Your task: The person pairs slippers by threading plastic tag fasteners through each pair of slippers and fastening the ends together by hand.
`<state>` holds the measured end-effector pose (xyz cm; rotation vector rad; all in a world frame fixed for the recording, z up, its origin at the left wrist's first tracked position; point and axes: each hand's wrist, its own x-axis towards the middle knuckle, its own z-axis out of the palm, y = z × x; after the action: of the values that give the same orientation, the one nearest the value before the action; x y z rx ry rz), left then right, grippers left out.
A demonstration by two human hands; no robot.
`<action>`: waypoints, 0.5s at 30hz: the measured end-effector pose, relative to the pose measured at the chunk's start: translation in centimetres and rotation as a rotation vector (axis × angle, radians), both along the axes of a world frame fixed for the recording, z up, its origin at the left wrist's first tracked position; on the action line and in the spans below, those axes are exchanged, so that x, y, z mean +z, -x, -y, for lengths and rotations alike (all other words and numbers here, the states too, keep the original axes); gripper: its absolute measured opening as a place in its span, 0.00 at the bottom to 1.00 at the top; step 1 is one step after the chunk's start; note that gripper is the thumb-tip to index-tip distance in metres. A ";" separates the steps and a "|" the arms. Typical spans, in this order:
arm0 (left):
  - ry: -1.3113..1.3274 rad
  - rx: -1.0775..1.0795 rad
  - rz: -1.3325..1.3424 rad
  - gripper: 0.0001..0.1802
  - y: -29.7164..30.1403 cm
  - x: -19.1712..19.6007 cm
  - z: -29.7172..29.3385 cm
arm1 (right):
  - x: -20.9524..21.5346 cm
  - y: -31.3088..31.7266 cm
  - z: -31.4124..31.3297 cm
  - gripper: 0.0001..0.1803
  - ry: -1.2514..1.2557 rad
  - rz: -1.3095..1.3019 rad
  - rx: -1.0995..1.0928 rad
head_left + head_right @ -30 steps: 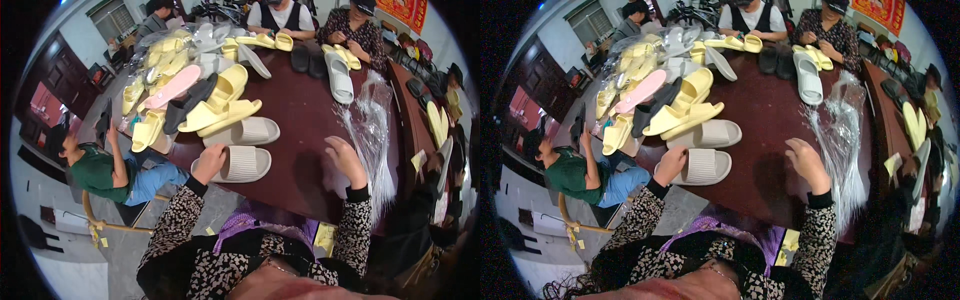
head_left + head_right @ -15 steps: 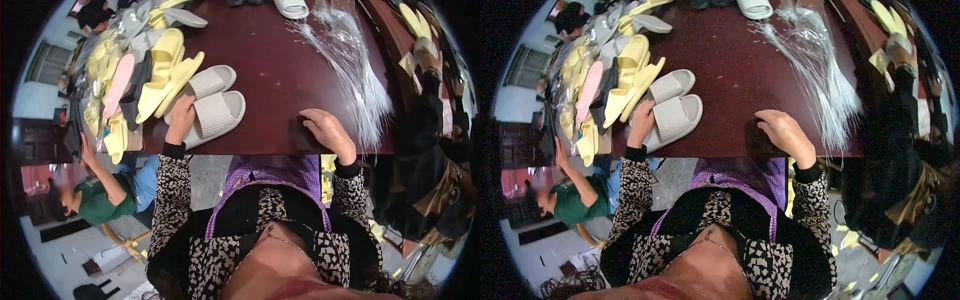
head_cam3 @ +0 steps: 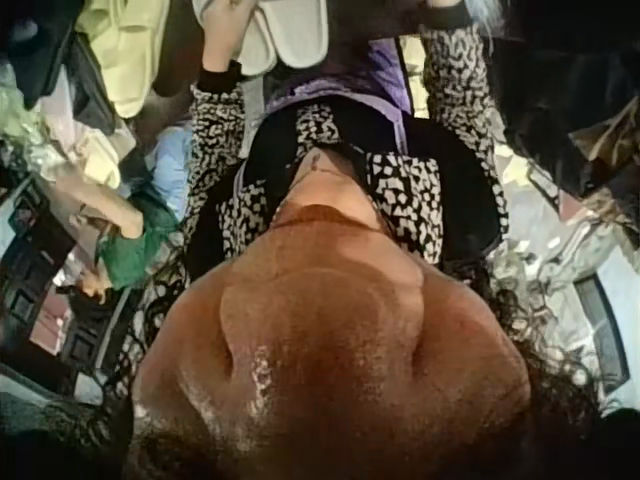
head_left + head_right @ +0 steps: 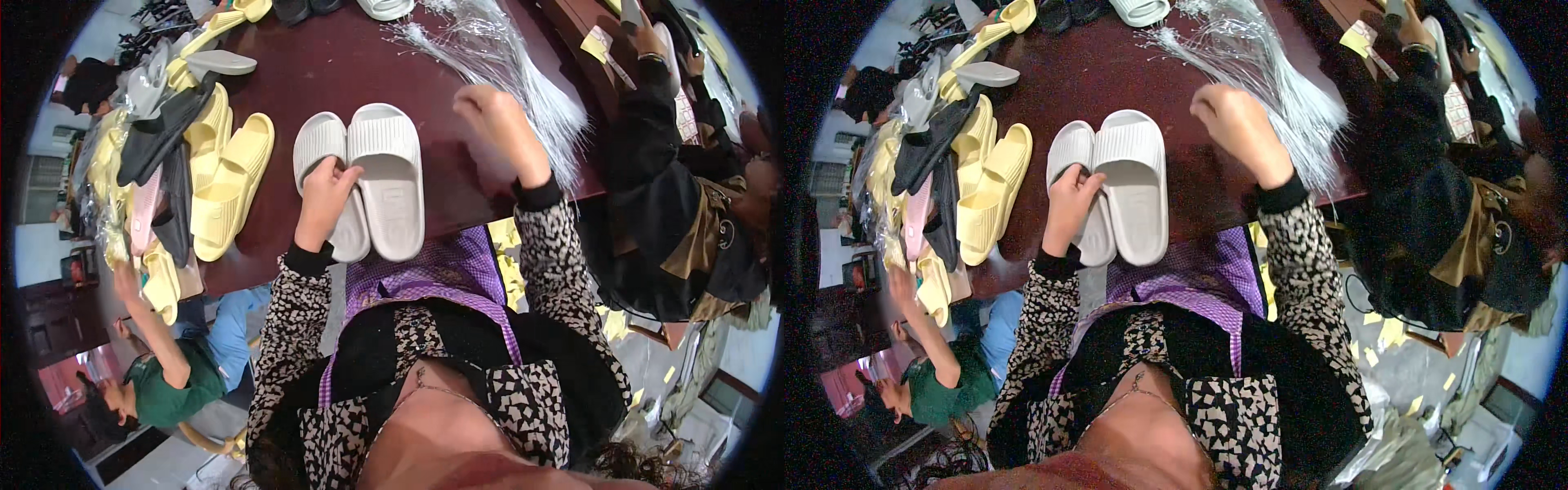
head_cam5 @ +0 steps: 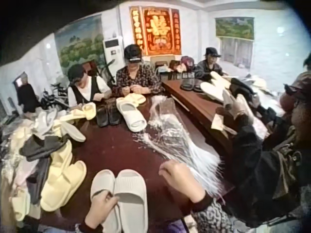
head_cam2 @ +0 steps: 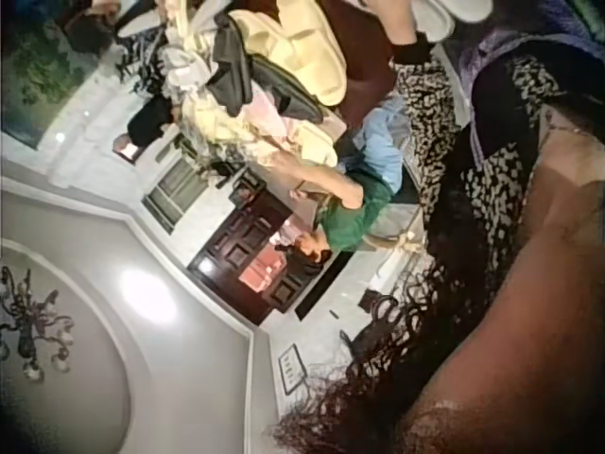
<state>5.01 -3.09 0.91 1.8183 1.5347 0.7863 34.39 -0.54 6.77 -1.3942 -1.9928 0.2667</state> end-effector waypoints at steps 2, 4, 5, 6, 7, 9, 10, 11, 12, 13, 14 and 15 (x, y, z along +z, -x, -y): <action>0.014 0.003 0.083 0.13 -0.9 -0.2 -0.3 | -0.4 -1.0 -2.5 0.08 -0.010 -0.007 -0.089; 0.018 0.007 0.127 0.11 -1.1 -0.4 -0.4 | -2.1 -1.8 -4.9 0.09 -0.069 0.066 -0.175; -0.010 0.034 0.151 0.11 -1.0 -0.8 -0.2 | -2.9 -2.0 -5.8 0.09 -0.070 0.070 -0.174; -0.037 0.065 0.174 0.13 -0.9 -0.9 0.1 | -3.3 -1.8 -6.5 0.10 -0.051 0.104 -0.208; -0.063 0.095 0.196 0.14 -0.8 -1.1 0.5 | -3.7 -1.7 -7.1 0.11 -0.033 0.137 -0.242; -0.065 0.104 0.206 0.14 -0.5 -0.5 1.3 | -4.5 -1.6 -7.8 0.12 -0.013 0.173 -0.271; -0.067 0.108 0.216 0.13 -0.4 0.2 1.8 | -4.9 -1.6 -8.1 0.12 -0.005 0.211 -0.299; -0.069 0.110 0.225 0.13 -0.4 0.6 2.0 | -5.1 -1.6 -8.3 0.12 0.003 0.250 -0.329; -0.068 0.112 0.228 0.13 -0.5 0.7 2.2 | -5.4 -1.6 -8.5 0.12 0.011 0.288 -0.360; -0.102 0.102 0.238 0.12 -0.7 0.8 2.3 | -5.8 -1.8 -8.7 0.12 0.011 0.291 -0.360; -0.137 0.098 0.247 0.11 -0.7 0.9 2.5 | -6.0 -1.7 -8.9 0.12 0.019 0.314 -0.377; -0.172 0.092 0.257 0.10 -0.8 1.0 2.7 | -6.2 -1.8 -9.0 0.11 0.027 0.338 -0.395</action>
<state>5.83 -5.75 1.88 1.6965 1.4267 1.1787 36.15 8.42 0.59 -1.9115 -1.9163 -0.1301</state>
